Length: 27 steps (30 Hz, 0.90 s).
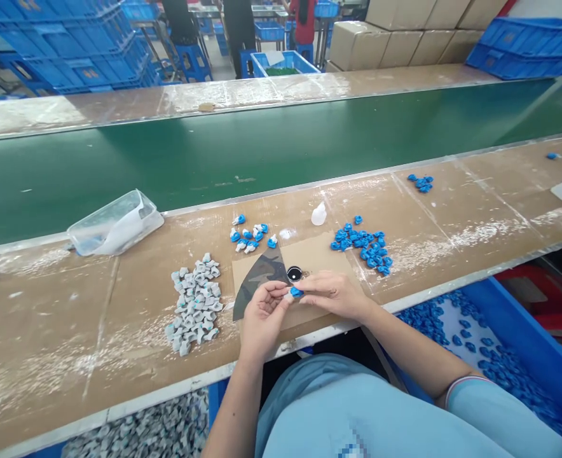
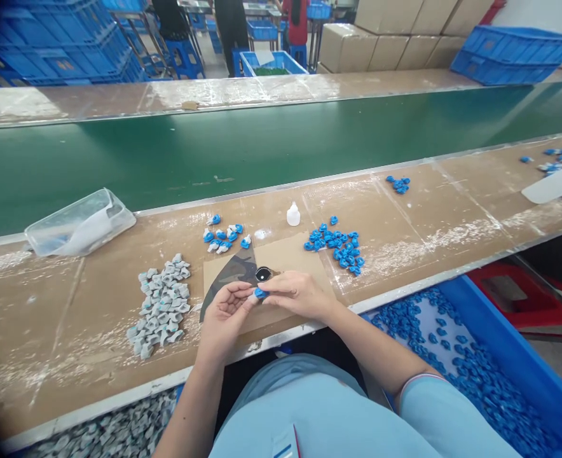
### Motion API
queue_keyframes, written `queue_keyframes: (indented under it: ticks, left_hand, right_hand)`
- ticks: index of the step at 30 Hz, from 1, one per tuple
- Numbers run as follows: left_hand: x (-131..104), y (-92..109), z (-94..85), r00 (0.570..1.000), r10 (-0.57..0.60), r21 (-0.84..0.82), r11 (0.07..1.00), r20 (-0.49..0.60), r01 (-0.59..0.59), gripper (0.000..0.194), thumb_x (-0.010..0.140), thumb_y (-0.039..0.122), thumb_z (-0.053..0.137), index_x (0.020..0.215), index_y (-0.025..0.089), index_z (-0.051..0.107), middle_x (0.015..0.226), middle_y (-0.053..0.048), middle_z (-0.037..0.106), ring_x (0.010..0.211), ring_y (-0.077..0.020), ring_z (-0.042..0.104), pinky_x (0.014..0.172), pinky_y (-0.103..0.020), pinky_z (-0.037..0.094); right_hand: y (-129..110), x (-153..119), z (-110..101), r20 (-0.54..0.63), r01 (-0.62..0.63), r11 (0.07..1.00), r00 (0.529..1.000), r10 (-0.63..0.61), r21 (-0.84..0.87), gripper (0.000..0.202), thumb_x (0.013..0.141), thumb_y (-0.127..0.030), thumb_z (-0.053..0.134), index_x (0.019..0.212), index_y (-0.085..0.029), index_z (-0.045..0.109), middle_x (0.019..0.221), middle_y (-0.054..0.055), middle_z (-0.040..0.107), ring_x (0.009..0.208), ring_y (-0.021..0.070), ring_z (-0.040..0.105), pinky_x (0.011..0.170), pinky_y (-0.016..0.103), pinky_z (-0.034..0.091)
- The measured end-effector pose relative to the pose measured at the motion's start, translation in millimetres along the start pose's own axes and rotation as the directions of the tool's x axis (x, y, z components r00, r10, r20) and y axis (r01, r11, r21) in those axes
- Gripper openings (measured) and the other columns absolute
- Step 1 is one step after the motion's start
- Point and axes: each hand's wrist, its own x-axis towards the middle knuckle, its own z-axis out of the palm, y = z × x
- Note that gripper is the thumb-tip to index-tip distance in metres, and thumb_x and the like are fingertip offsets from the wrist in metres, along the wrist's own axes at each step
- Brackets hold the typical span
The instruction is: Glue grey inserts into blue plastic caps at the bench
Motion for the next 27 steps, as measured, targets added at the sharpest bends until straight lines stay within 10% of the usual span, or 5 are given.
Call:
queue_keyframes:
  ticks: [7,15,24,27]
  left_hand:
    - [69,20,-41.8,0.947,0.171,0.295,0.951,-0.271,-0.087,0.023,0.063,0.029,0.070,0.080,0.017,0.060,0.075,-0.003,0.066,0.074,-0.0166,0.065,0.077,-0.033,0.054]
    - [106,21,-53.6,0.926,0.191,0.317,0.945,-0.325,-0.084,0.026,0.066,0.018,0.061,0.091,0.018,0.055,0.101,-0.010,0.066,0.088,-0.0183,0.066,0.088,-0.036,0.051]
    - [66,24,-127.0,0.764,0.394,0.681,0.728,-0.510,0.079,0.026,0.072,0.030,0.052,0.093,0.017,0.062,0.088,-0.009,0.069,0.080,-0.0217,0.066,0.079,-0.038,0.052]
    - [69,27,-136.6,0.818,0.418,0.814,0.571,-0.395,0.102,0.027,0.073,0.035,0.054,0.091,0.018,0.065,0.091,-0.011,0.071,0.091,-0.0269,0.065,0.087,-0.043,0.048]
  right_hand:
    - [44,3,-39,-0.304,-0.269,0.826,0.944,0.124,-0.496,0.015,0.085,-0.016,0.058,0.089,-0.019,0.072,0.088,0.007,0.075,0.083,0.0225,0.064,0.080,0.038,0.049]
    - [59,12,-46,-0.127,-0.281,0.644,0.953,0.275,-0.711,0.016,0.080,-0.015,0.062,0.091,-0.021,0.072,0.088,0.006,0.074,0.082,0.0252,0.059,0.074,0.037,0.043]
    - [53,-2,-44,-0.324,-0.261,0.916,0.933,0.158,-0.304,0.021,0.086,-0.025,0.052,0.100,-0.024,0.068,0.084,0.005,0.068,0.072,0.0175,0.062,0.068,0.031,0.052]
    - [49,-5,-37,-0.307,-0.261,0.954,0.929,0.206,-0.149,0.020,0.085,-0.028,0.055,0.099,-0.024,0.068,0.083,0.004,0.066,0.069,0.0153,0.062,0.063,0.028,0.054]
